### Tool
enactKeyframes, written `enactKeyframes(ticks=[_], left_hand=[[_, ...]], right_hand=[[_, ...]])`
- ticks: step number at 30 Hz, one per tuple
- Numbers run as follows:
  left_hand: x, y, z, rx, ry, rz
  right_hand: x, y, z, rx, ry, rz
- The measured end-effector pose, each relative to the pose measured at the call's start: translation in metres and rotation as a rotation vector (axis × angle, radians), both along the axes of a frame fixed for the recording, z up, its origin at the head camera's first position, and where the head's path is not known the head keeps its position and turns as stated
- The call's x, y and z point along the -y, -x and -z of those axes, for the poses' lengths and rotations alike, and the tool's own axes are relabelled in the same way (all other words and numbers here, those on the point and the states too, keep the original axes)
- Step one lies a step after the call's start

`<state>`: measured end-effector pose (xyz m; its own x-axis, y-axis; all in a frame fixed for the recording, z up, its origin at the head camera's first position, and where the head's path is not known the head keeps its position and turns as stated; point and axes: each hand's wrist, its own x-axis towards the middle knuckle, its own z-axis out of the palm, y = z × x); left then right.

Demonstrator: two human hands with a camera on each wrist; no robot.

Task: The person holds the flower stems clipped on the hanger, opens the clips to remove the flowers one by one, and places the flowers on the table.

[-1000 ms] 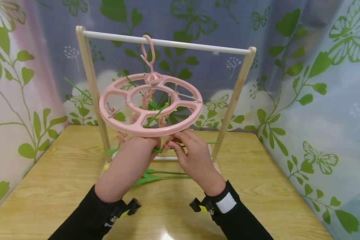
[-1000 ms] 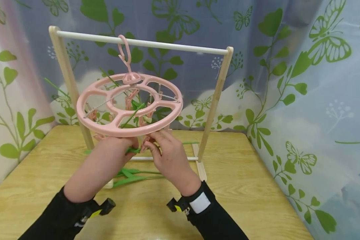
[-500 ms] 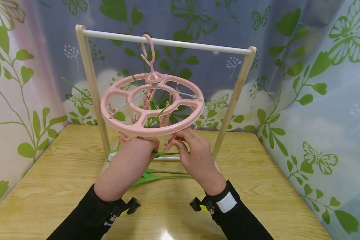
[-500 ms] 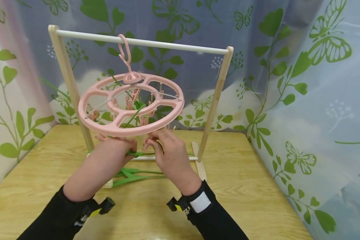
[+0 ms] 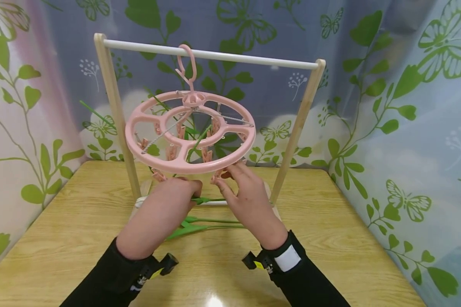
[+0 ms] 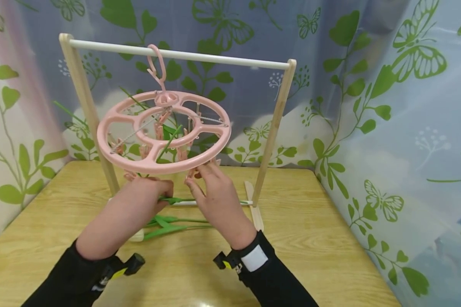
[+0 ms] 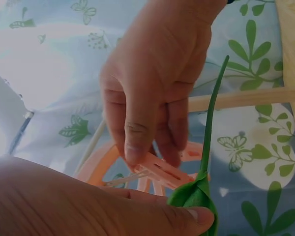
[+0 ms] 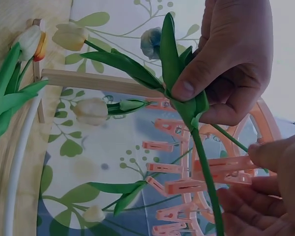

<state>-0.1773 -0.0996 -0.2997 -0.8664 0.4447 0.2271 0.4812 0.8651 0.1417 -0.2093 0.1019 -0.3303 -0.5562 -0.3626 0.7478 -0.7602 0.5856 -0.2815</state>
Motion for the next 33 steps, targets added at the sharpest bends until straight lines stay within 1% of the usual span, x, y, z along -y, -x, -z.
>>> enactKeyframes(ticks=[3,5,8,10,14,16,17,18,21,25,27,30,33], left_hand=[[0.002,-0.001,-0.002,0.013,-0.025,0.008],[0.004,-0.001,-0.003,-0.021,-0.043,0.019],[0.008,-0.003,-0.006,-0.078,-0.056,0.014],[0.012,-0.004,-0.009,-0.101,-0.065,0.016],[0.018,-0.006,-0.016,-0.1,-0.087,0.019],[0.019,-0.007,-0.018,-0.113,-0.082,0.01],[0.02,-0.008,-0.019,-0.116,-0.078,0.001],[0.02,-0.008,-0.019,-0.123,-0.072,-0.008],[0.02,-0.01,-0.021,-0.142,-0.054,-0.024],[0.02,-0.009,-0.022,-0.155,-0.058,-0.029],[0.02,-0.009,-0.021,-0.16,-0.066,-0.032],[0.021,-0.008,-0.02,-0.173,-0.068,-0.046],[0.021,-0.007,-0.019,-0.183,-0.073,-0.059]], right_hand=[[-0.002,0.0,0.0,0.031,-0.008,0.026],[-0.003,-0.002,-0.001,0.053,-0.004,0.034],[-0.006,-0.005,-0.007,0.093,-0.005,0.045],[-0.009,-0.007,-0.011,0.128,-0.045,0.066],[-0.015,-0.009,-0.016,0.224,-0.164,0.11],[-0.017,-0.01,-0.017,0.245,-0.198,0.1],[-0.018,-0.011,-0.017,0.249,-0.197,0.086],[-0.018,-0.011,-0.017,0.244,-0.192,0.067],[-0.017,-0.012,-0.017,0.186,-0.182,0.039],[-0.015,-0.014,-0.015,0.089,-0.186,0.061],[-0.013,-0.015,-0.014,0.056,-0.189,0.074],[-0.011,-0.014,-0.011,0.026,-0.191,0.082],[-0.009,-0.012,-0.009,0.018,-0.185,0.08]])
